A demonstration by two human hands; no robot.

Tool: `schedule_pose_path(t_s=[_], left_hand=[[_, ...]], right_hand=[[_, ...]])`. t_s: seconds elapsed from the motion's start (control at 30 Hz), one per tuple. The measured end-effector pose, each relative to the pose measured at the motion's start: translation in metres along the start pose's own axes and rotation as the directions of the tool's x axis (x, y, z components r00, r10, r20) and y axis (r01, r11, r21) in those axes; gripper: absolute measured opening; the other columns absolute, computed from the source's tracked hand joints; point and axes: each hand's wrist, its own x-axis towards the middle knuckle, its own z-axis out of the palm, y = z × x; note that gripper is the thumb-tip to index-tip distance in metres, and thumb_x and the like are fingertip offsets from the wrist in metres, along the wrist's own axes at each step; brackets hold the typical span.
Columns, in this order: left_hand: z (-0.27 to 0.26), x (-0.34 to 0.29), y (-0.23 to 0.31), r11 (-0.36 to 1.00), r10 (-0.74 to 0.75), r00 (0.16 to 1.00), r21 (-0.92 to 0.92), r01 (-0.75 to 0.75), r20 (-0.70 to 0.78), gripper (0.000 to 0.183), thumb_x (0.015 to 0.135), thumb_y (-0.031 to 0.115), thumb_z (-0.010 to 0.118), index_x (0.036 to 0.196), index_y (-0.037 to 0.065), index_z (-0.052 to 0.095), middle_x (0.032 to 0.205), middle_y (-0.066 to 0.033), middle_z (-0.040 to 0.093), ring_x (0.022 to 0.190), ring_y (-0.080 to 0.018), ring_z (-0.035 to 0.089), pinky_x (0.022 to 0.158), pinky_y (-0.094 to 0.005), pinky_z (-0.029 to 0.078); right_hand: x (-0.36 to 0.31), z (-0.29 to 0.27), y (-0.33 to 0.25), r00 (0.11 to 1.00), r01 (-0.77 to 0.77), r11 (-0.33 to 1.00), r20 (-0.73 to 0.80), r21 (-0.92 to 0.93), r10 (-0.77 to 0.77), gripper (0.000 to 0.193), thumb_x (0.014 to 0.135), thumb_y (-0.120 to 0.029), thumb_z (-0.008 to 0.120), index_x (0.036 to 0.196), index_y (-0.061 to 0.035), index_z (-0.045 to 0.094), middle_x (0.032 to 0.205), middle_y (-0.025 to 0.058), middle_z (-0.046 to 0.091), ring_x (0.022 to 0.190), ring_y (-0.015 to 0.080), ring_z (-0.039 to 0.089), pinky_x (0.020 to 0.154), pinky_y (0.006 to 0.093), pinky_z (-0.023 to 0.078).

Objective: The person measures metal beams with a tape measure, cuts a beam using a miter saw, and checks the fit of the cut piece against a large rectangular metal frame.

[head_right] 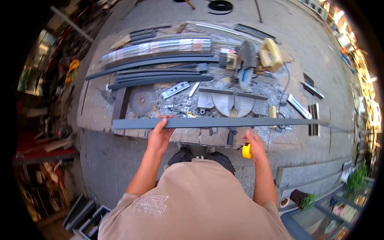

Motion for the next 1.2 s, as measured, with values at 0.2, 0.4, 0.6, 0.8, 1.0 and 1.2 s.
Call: schedule_pose_path(t_s=[0.2, 0.4, 0.6, 0.8, 1.0, 1.2], left_hand=[[0.027, -0.01, 0.008, 0.997, 0.068, 0.994, 0.052, -0.064, -0.081, 0.016, 0.101, 0.022, 0.07, 0.114, 0.014, 0.066, 0.121, -0.0051, 0.074, 0.117, -0.0166, 0.069, 0.098, -0.035, 0.056], [0.043, -0.015, 0.006, 0.994, 0.107, 0.99, 0.043, -0.104, -0.089, 0.018, 0.1, 0.024, 0.072, 0.113, 0.012, 0.068, 0.119, -0.0049, 0.075, 0.111, -0.0159, 0.069, 0.093, -0.0376, 0.056], [0.046, -0.02, 0.005, 0.982, 0.178, 0.982, 0.08, -0.173, -0.063, 0.024, 0.101, 0.027, 0.072, 0.117, 0.008, 0.072, 0.114, -0.0046, 0.077, 0.104, -0.0131, 0.071, 0.083, -0.0304, 0.058], [0.036, -0.02, 0.008, 0.975, 0.19, 0.982, 0.121, -0.188, -0.009, 0.029, 0.102, 0.034, 0.069, 0.114, 0.007, 0.074, 0.112, -0.0041, 0.077, 0.101, -0.0125, 0.071, 0.08, -0.0307, 0.058], [0.034, -0.021, 0.005, 0.969, 0.198, 0.98, 0.155, -0.191, -0.031, 0.029, 0.103, 0.033, 0.067, 0.111, 0.007, 0.074, 0.107, -0.0025, 0.077, 0.096, -0.0116, 0.07, 0.077, -0.0296, 0.058], [0.031, -0.018, 0.003, 0.97, 0.214, 0.977, 0.113, -0.215, 0.024, 0.026, 0.102, 0.031, 0.067, 0.108, 0.007, 0.075, 0.105, -0.0022, 0.077, 0.096, -0.0115, 0.07, 0.076, -0.0299, 0.057]], right_hand=[[-0.022, 0.012, -0.094, 0.97, 0.219, 0.854, 0.01, -0.471, -0.243, 0.029, 0.1, -0.026, 0.075, 0.119, -0.0043, 0.075, 0.074, -0.0019, 0.056, 0.069, 0.0081, 0.052, 0.063, 0.0278, 0.042], [-0.018, 0.038, -0.145, 0.889, 0.355, 0.338, 0.203, -0.872, -0.409, 0.065, 0.082, -0.023, 0.089, 0.141, -0.0046, 0.069, 0.075, 0.0042, 0.055, 0.068, 0.0162, 0.053, 0.067, 0.0321, 0.047], [-0.008, 0.051, -0.157, 0.893, 0.34, 0.026, 0.314, -0.94, -0.322, 0.06, 0.078, -0.032, 0.091, 0.13, -0.0069, 0.074, 0.085, 0.0131, 0.068, 0.078, 0.0297, 0.068, 0.072, 0.0426, 0.054], [0.001, 0.049, -0.147, 0.859, 0.417, 0.084, 0.362, -0.905, -0.362, 0.054, 0.078, -0.029, 0.091, 0.124, -0.0035, 0.077, 0.087, 0.0151, 0.07, 0.077, 0.0298, 0.066, 0.073, 0.0412, 0.053], [-0.002, 0.056, -0.151, 0.846, 0.444, 0.026, 0.409, -0.896, -0.342, 0.053, 0.078, -0.029, 0.091, 0.122, -0.0019, 0.077, 0.085, 0.0149, 0.068, 0.076, 0.0301, 0.065, 0.072, 0.0423, 0.052], [-0.001, 0.054, -0.149, 0.859, 0.426, 0.038, 0.391, -0.904, -0.331, 0.055, 0.079, -0.029, 0.091, 0.125, -0.0031, 0.077, 0.086, 0.0151, 0.068, 0.077, 0.0299, 0.066, 0.074, 0.0417, 0.053]])
